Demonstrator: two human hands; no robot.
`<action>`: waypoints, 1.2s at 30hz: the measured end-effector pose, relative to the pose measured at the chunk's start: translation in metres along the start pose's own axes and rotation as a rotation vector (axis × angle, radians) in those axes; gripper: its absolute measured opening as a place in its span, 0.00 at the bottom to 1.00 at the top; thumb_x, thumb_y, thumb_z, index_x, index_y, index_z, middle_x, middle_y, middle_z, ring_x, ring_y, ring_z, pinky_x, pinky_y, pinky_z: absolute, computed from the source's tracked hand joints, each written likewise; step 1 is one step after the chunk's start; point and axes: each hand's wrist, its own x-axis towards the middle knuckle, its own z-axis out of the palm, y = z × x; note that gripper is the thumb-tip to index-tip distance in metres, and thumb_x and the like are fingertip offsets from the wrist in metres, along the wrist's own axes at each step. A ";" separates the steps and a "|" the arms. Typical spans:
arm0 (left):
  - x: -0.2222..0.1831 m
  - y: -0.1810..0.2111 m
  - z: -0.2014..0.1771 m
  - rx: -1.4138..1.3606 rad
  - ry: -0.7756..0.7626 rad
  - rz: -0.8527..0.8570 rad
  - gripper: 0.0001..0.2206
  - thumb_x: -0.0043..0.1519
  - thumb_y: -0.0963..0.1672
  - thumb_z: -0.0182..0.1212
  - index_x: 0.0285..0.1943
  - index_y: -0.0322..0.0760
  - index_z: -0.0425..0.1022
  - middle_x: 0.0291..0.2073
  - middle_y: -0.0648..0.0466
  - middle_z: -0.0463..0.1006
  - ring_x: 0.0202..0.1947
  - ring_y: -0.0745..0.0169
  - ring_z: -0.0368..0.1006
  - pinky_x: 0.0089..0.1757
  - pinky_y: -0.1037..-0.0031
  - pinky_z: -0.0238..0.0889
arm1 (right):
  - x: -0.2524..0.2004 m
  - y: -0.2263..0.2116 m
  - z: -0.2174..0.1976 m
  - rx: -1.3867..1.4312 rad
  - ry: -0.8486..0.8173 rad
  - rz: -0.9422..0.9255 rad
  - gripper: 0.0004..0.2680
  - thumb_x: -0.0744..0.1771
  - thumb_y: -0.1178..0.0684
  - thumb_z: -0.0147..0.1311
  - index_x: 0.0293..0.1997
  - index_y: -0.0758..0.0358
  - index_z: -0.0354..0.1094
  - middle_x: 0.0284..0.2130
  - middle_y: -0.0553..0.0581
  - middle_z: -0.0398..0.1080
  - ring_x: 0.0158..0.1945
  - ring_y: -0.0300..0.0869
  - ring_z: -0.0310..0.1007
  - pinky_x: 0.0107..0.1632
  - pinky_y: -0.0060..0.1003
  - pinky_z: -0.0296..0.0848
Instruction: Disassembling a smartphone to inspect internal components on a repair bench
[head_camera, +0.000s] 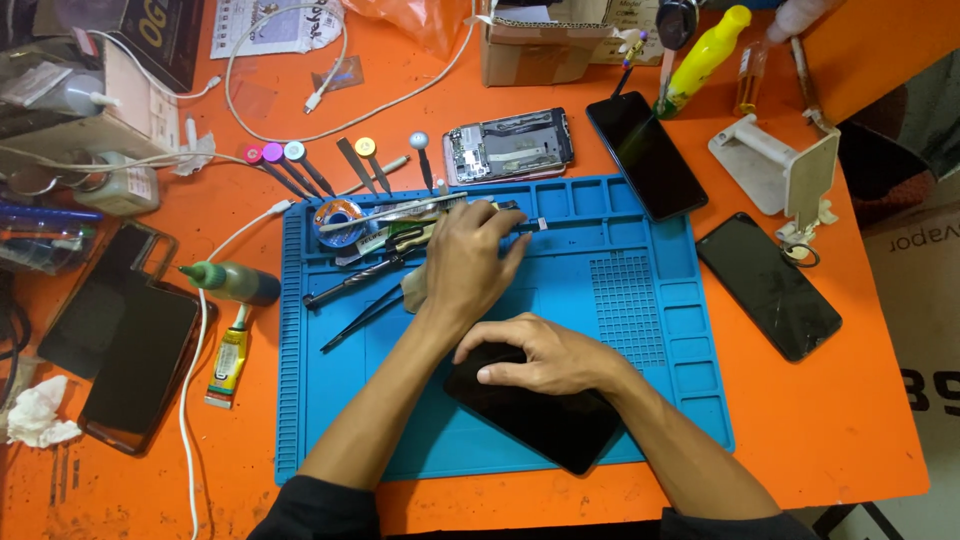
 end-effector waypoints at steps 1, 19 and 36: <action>0.001 -0.001 0.004 -0.001 -0.001 0.001 0.09 0.55 0.45 0.73 0.43 0.47 0.82 0.28 0.59 0.72 0.32 0.56 0.72 0.35 0.65 0.68 | 0.000 0.000 0.000 0.001 0.002 0.000 0.10 0.68 0.56 0.55 0.55 0.59 0.72 0.45 0.63 0.79 0.51 0.55 0.79 0.54 0.51 0.75; 0.009 -0.001 0.005 0.026 -0.141 -0.034 0.10 0.57 0.46 0.71 0.46 0.43 0.83 0.30 0.54 0.71 0.34 0.55 0.68 0.36 0.65 0.60 | -0.001 -0.001 -0.002 -0.004 0.010 0.005 0.10 0.68 0.55 0.55 0.54 0.59 0.71 0.45 0.64 0.79 0.52 0.57 0.79 0.55 0.52 0.74; -0.073 0.043 -0.071 -1.200 -0.608 -0.569 0.36 0.63 0.64 0.35 0.64 0.37 0.66 0.38 0.52 0.72 0.37 0.64 0.70 0.38 0.75 0.69 | -0.006 0.008 -0.012 0.449 0.991 0.056 0.14 0.65 0.52 0.55 0.56 0.56 0.66 0.48 0.64 0.69 0.45 0.50 0.74 0.37 0.41 0.81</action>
